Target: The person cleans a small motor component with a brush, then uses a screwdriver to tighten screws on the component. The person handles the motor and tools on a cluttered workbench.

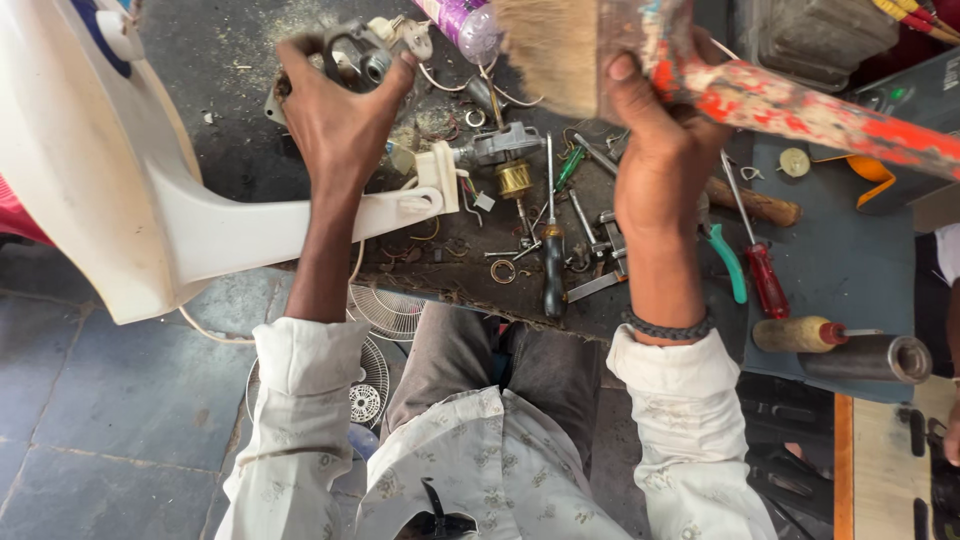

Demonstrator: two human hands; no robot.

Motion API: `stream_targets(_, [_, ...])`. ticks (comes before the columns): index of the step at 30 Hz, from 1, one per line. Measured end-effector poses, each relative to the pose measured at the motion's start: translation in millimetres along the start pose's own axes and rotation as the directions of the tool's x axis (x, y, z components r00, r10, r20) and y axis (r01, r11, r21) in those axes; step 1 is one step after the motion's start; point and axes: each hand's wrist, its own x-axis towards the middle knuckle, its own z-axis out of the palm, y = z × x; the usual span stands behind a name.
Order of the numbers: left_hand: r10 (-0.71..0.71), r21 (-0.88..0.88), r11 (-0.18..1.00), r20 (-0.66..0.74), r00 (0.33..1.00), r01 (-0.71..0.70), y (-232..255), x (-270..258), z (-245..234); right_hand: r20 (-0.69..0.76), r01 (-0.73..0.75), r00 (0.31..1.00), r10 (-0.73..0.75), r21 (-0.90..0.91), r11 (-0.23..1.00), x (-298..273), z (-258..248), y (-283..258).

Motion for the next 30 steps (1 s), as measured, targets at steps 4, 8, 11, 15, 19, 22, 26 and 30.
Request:
stream_targets(4, [-0.254,-0.531,0.783,0.205,0.945,0.325,-7,-3,-5,0.053,-0.048,0.997,0.055,-0.113,0.992,-10,28,15])
stream_targets(8, [-0.210,-0.646,0.678,0.286,0.935,0.350,-17,-2,-6,0.078,-0.088,0.992,0.102,-0.168,0.982,-14,53,21])
stream_targets(11, [-0.208,-0.708,0.619,0.268,0.941,0.339,-25,-1,-4,0.242,0.091,0.970,-0.021,-0.280,0.956,-17,68,21])
stream_targets(15, [-0.169,-0.795,0.516,0.268,0.948,0.317,-27,4,2,0.506,0.493,0.834,-0.222,-0.502,0.711,-21,96,30])
stream_targets(19, [-0.179,-0.830,0.472,0.239,0.954,0.296,-20,2,2,0.531,0.545,0.823,-0.201,-0.640,0.541,-27,109,38])
stream_targets(22, [-0.181,-0.891,0.323,0.272,0.945,0.318,-13,-2,2,0.516,0.549,0.829,-0.217,-0.673,0.497,-32,108,37])
stream_targets(26, [-0.137,-0.900,0.252,0.331,0.934,0.356,-12,-9,7,0.528,0.578,0.810,-0.257,-0.640,0.507,-35,104,37])
stream_targets(30, [-0.190,-0.869,0.305,0.346,0.919,0.390,-11,-13,9,0.511,0.487,0.852,-0.118,-0.688,0.538,-35,108,32])
